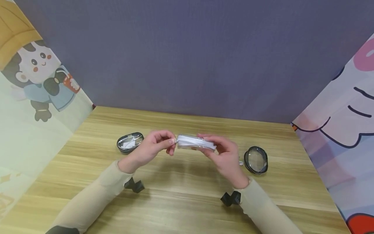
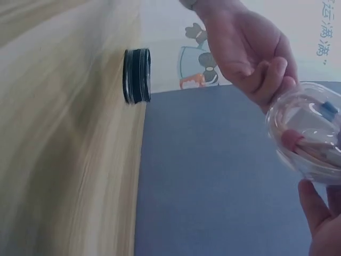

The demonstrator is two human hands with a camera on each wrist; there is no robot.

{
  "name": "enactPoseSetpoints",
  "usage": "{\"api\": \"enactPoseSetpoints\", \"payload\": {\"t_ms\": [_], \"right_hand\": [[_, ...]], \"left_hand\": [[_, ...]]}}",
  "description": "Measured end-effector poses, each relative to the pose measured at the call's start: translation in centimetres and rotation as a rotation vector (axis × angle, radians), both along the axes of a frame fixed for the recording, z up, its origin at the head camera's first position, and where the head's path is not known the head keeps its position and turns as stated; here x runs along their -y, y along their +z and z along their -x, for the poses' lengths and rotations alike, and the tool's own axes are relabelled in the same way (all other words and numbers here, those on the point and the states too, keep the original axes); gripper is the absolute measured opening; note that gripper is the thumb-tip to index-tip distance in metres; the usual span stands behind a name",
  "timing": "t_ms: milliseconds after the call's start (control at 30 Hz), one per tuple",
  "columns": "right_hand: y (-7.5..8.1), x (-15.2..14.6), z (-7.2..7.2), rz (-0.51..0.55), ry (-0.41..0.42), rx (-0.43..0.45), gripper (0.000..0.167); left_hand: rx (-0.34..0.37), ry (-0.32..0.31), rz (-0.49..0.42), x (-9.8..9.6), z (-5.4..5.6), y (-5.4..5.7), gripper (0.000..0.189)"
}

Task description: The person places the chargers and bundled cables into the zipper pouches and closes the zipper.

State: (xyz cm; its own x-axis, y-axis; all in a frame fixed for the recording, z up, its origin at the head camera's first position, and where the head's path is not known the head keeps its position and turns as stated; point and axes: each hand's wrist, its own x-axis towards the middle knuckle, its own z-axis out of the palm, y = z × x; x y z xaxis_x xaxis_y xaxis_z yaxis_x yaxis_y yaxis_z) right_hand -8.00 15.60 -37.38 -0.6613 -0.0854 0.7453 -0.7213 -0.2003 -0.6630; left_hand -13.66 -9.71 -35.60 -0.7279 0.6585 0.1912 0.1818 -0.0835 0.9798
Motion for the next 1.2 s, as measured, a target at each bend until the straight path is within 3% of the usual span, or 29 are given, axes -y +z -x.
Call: {"api": "enactPoseSetpoints", "payload": {"t_ms": [200,400,533,933,1067,1200], "right_hand": [[0.1,-0.6,0.4,-0.147,-0.064,-0.151,0.023],[0.7,-0.7,0.7,-0.351,-0.282,-0.380,0.017],[0.7,-0.7,0.6,-0.439,-0.375,-0.451,0.023],[0.1,-0.1,0.2,-0.584,-0.497,-0.458,0.021],[0.2,0.0,0.0,-0.609,-0.517,-0.440,0.019],[0.1,0.0,0.0,-0.600,-0.500,-0.395,0.023]], "left_hand": [[-0.008,0.027,0.067,0.0,0.0,0.1,0.015],[-0.097,0.052,0.134,-0.1,-0.3,0.1,0.014],[-0.176,0.048,0.143,-0.3,-0.6,0.1,0.013],[-0.337,0.066,0.174,-1.3,-1.8,-0.3,0.006],[-0.337,0.087,0.165,-1.4,-2.0,-0.2,0.007],[-0.276,0.073,0.103,-1.4,-2.0,-0.1,0.009]]}}
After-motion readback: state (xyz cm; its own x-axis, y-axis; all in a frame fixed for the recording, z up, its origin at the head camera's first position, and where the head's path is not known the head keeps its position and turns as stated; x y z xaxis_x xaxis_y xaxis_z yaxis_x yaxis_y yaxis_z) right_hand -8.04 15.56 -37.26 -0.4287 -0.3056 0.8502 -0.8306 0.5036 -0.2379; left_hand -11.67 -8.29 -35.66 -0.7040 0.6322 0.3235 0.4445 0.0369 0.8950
